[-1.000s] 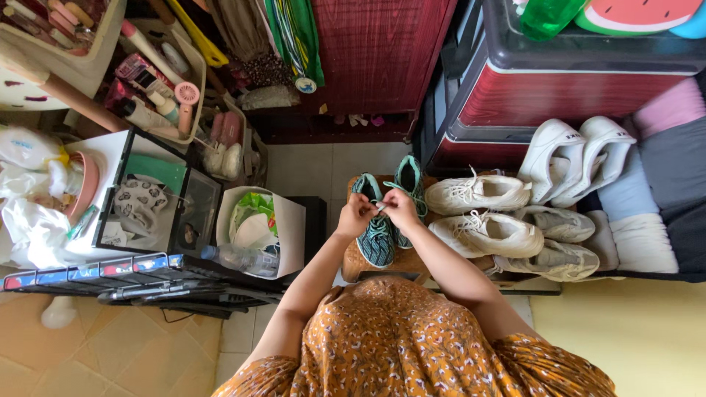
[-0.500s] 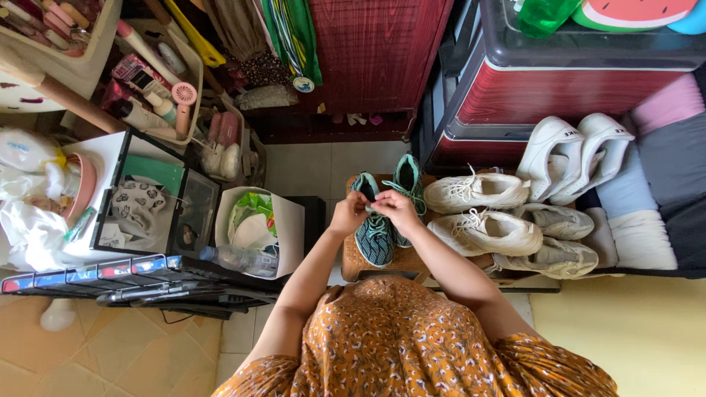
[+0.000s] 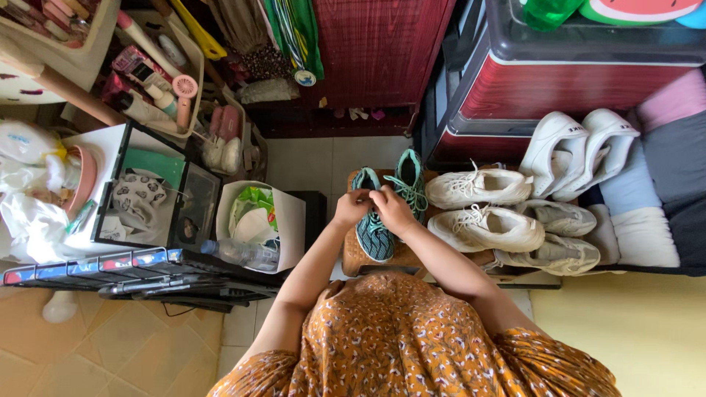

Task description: The person unlaces a pair of teal sneakers and then relaces them. They then move to a pair of white sneakers, unlacing and relacing them as well. The person handles the laces and shoes by hand throughout the process.

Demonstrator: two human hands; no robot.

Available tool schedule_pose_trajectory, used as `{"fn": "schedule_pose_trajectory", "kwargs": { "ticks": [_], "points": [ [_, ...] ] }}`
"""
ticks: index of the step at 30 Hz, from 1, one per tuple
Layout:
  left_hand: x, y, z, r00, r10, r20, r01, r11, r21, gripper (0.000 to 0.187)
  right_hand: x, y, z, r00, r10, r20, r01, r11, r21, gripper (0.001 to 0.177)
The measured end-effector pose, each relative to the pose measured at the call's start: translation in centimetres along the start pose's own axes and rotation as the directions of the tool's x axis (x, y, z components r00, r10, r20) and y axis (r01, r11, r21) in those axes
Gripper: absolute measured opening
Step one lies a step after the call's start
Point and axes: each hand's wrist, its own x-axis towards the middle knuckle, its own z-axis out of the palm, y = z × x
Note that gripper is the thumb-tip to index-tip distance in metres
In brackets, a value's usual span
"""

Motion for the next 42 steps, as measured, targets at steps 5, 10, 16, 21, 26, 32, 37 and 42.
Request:
{"fn": "schedule_pose_trajectory", "kwargs": {
  "ticks": [5,10,16,21,26,32,37,42],
  "points": [
    [0.2,-1.8,0.1,0.992,0.064,0.107,-0.063,0.998,-0.011,0.036,0.3,0.1,0.5,1.000,-0.004,-0.014,0.004,1.000,-0.011,0.017],
    [-0.3,0.9,-1.7,0.988,0.127,0.086,-0.146,0.954,0.262,0.032,0.4,0.1,-0.2,0.998,0.053,-0.013,-0.054,0.996,-0.065,0.017],
    [-1.9,1.1,-5.6,0.995,0.103,-0.009,-0.083,0.844,0.530,0.023,-2.6,2.0,-1.7,0.999,-0.048,-0.025,0.040,0.963,-0.268,0.017],
    [-1.2,0.1,-4.4,0.997,-0.006,0.074,-0.035,0.840,0.541,0.028,-3.6,3.4,-1.1,0.817,0.391,0.423,-0.312,0.918,-0.246,0.021],
    [0.8,1.5,-4.7,0.950,0.311,-0.016,-0.239,0.760,0.605,0.026,-0.3,7.4,-3.5,0.727,0.533,0.433,-0.628,0.771,0.104,0.023],
    [4.1,4.6,0.8,0.965,-0.048,0.258,-0.178,0.604,0.777,0.027,3.4,12.5,-1.7,0.762,0.585,0.279,-0.501,0.805,-0.318,0.019],
    [6.9,3.2,3.9,0.827,-0.440,0.351,-0.141,0.443,0.885,0.032,5.0,13.0,1.4,0.435,0.776,0.457,-0.459,0.628,-0.629,0.031],
    [8.7,0.4,5.2,0.755,-0.546,0.363,-0.123,0.427,0.896,0.038,3.6,12.6,2.1,0.803,0.437,0.406,-0.121,0.786,-0.606,0.019]
  ]
}}
